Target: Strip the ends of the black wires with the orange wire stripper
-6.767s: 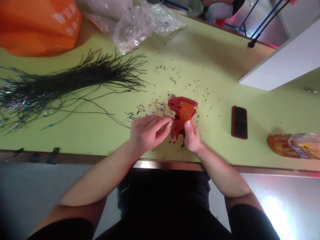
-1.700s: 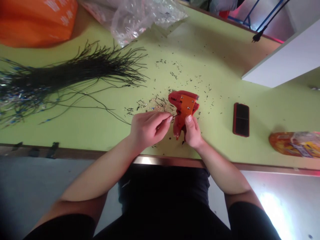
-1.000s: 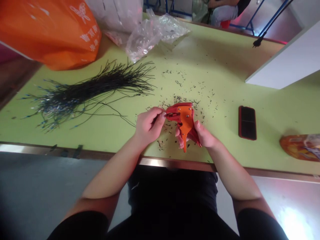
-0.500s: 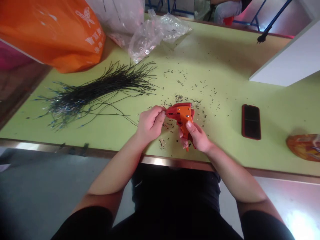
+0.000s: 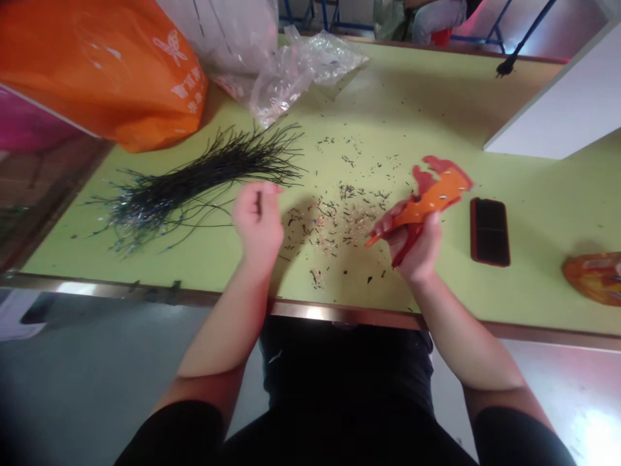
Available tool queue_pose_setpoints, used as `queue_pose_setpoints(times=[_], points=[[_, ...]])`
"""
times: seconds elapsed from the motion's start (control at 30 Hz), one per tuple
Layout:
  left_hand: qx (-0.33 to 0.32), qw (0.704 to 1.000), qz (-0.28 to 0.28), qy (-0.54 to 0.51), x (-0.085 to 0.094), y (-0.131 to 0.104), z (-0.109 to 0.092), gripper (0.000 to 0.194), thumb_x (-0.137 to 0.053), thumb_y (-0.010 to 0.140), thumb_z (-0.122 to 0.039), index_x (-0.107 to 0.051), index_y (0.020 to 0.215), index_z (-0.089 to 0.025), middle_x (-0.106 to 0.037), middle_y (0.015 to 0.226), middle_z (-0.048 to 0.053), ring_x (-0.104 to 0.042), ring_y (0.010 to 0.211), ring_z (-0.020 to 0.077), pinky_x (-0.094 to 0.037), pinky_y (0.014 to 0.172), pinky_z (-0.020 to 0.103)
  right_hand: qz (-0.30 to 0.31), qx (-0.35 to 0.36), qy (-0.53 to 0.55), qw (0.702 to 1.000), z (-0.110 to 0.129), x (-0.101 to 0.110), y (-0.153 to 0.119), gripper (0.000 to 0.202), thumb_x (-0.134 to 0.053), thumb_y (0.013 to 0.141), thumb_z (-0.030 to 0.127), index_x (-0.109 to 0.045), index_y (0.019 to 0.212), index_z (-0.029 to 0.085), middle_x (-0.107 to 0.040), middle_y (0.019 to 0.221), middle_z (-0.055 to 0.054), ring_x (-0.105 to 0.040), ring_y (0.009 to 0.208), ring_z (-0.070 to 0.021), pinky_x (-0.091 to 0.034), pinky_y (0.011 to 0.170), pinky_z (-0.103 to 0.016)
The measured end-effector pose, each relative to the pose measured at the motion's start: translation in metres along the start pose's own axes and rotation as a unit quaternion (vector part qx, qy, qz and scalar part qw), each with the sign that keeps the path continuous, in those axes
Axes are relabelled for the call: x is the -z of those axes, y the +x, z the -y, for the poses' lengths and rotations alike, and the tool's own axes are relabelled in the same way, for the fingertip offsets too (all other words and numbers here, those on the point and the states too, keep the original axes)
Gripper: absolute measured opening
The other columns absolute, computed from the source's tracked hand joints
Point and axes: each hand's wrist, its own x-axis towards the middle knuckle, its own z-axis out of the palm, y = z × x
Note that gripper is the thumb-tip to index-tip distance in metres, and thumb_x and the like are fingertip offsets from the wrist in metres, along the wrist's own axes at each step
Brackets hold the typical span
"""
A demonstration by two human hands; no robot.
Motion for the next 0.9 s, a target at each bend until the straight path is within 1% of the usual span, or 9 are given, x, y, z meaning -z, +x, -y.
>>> queue_pose_setpoints(times=[0.03, 0.07, 0.17, 0.23, 0.3, 0.37, 0.5, 0.67, 0.9], points=[[0.019, 0.999, -0.031, 0.013, -0.005, -0.004, -0.007, 0.036, -0.04, 0.119, -0.045, -0.063, 0.104, -0.021, -0.064, 0.078, -0.003, -0.05, 0.06, 0.0093, -0.034, 0.056, 0.029, 0.025, -0.011, -0.006, 1.0, -0.005, -0.001, 0.0, 0.057, -0.054, 0.097, 0.085, -0.067, 0.092, 0.029, -0.058, 0.075, -0.002, -0.062, 0.069, -0.0245, -0.062, 0.07, -0.046], [0.019, 0.999, -0.024, 0.026, -0.01, -0.008, -0.015, 0.036, -0.048, 0.116, -0.046, -0.066, 0.099, -0.021, -0.062, 0.069, -0.004, -0.046, 0.053, 0.0086, -0.033, 0.054, 0.029, 0.056, -0.022, -0.014, 0.998, -0.011, -0.003, -0.001, 0.06, -0.055, 0.095, 0.087, -0.068, 0.095, 0.028, -0.062, 0.078, -0.003, -0.064, 0.072, -0.025, -0.063, 0.069, -0.045], [-0.032, 0.998, 0.02, 0.058, -0.022, -0.018, -0.037, 0.031, -0.053, 0.113, -0.036, -0.072, 0.095, -0.019, -0.065, 0.064, -0.003, -0.052, 0.053, 0.0089, -0.037, 0.056, 0.026, 0.142, -0.056, -0.048, 0.987, -0.03, -0.01, -0.006, 0.067, -0.058, 0.092, 0.091, -0.069, 0.101, 0.025, -0.069, 0.087, -0.006, -0.068, 0.078, -0.025, -0.062, 0.065, -0.041], [-0.068, 0.994, 0.021, 0.078, -0.025, -0.021, -0.043, 0.027, -0.055, 0.111, -0.03, -0.073, 0.095, -0.019, -0.07, 0.066, -0.002, -0.057, 0.056, 0.0095, -0.037, 0.056, 0.026, 0.184, -0.073, -0.057, 0.979, -0.038, -0.013, -0.01, 0.069, -0.056, 0.093, 0.092, -0.069, 0.103, 0.025, -0.07, 0.09, -0.007, -0.069, 0.08, -0.0247, -0.063, 0.068, -0.04], [-0.091, 0.991, 0.021, 0.093, -0.027, -0.021, -0.043, 0.025, -0.056, 0.11, -0.027, -0.073, 0.094, -0.019, -0.072, 0.068, -0.001, -0.06, 0.057, 0.01, -0.037, 0.056, 0.026, 0.203, -0.079, -0.051, 0.975, -0.041, -0.014, -0.013, 0.069, -0.054, 0.095, 0.091, -0.069, 0.104, 0.025, -0.07, 0.092, -0.007, -0.071, 0.084, -0.0248, -0.065, 0.072, -0.041], [-0.108, 0.989, 0.031, 0.094, -0.027, -0.022, -0.041, 0.022, -0.056, 0.109, -0.025, -0.073, 0.096, -0.02, -0.074, 0.07, 0.0, -0.062, 0.058, 0.0106, -0.038, 0.057, 0.026, 0.202, -0.085, -0.045, 0.975, -0.043, -0.013, -0.013, 0.069, -0.052, 0.096, 0.09, -0.069, 0.105, 0.024, -0.071, 0.094, -0.008, -0.072, 0.087, -0.0255, -0.066, 0.074, -0.042], [-0.125, 0.987, 0.051, 0.082, -0.026, -0.024, -0.045, 0.02, -0.055, 0.109, -0.022, -0.071, 0.099, -0.021, -0.075, 0.074, 0.0, -0.065, 0.061, 0.0109, -0.039, 0.058, 0.026, 0.184, -0.103, -0.057, 0.976, -0.044, -0.011, -0.012, 0.076, -0.049, 0.093, 0.095, -0.071, 0.106, 0.024, -0.072, 0.097, -0.009, -0.074, 0.09, -0.0274, -0.068, 0.074, -0.043], [-0.123, 0.987, 0.064, 0.083, -0.024, -0.025, -0.054, 0.023, -0.053, 0.11, -0.024, -0.066, 0.091, -0.022, -0.066, 0.061, -0.004, -0.057, 0.055, 0.0106, -0.032, 0.054, 0.027, 0.183, -0.103, -0.066, 0.976, -0.047, -0.009, -0.013, 0.079, -0.045, 0.094, 0.096, -0.074, 0.108, 0.024, -0.074, 0.094, -0.009, -0.076, 0.089, -0.0289, -0.07, 0.075, -0.047], [-0.116, 0.988, 0.075, 0.066, -0.024, -0.027, -0.056, 0.021, -0.055, 0.109, -0.027, -0.067, 0.092, -0.023, -0.067, 0.065, -0.002, -0.057, 0.057, 0.0113, -0.031, 0.055, 0.029, 0.123, -0.116, -0.086, 0.982, -0.053, -0.006, -0.015, 0.08, -0.051, 0.089, 0.097, -0.069, 0.122, 0.027, -0.075, 0.097, -0.009, -0.078, 0.091, -0.031, -0.07, 0.07, -0.046]])
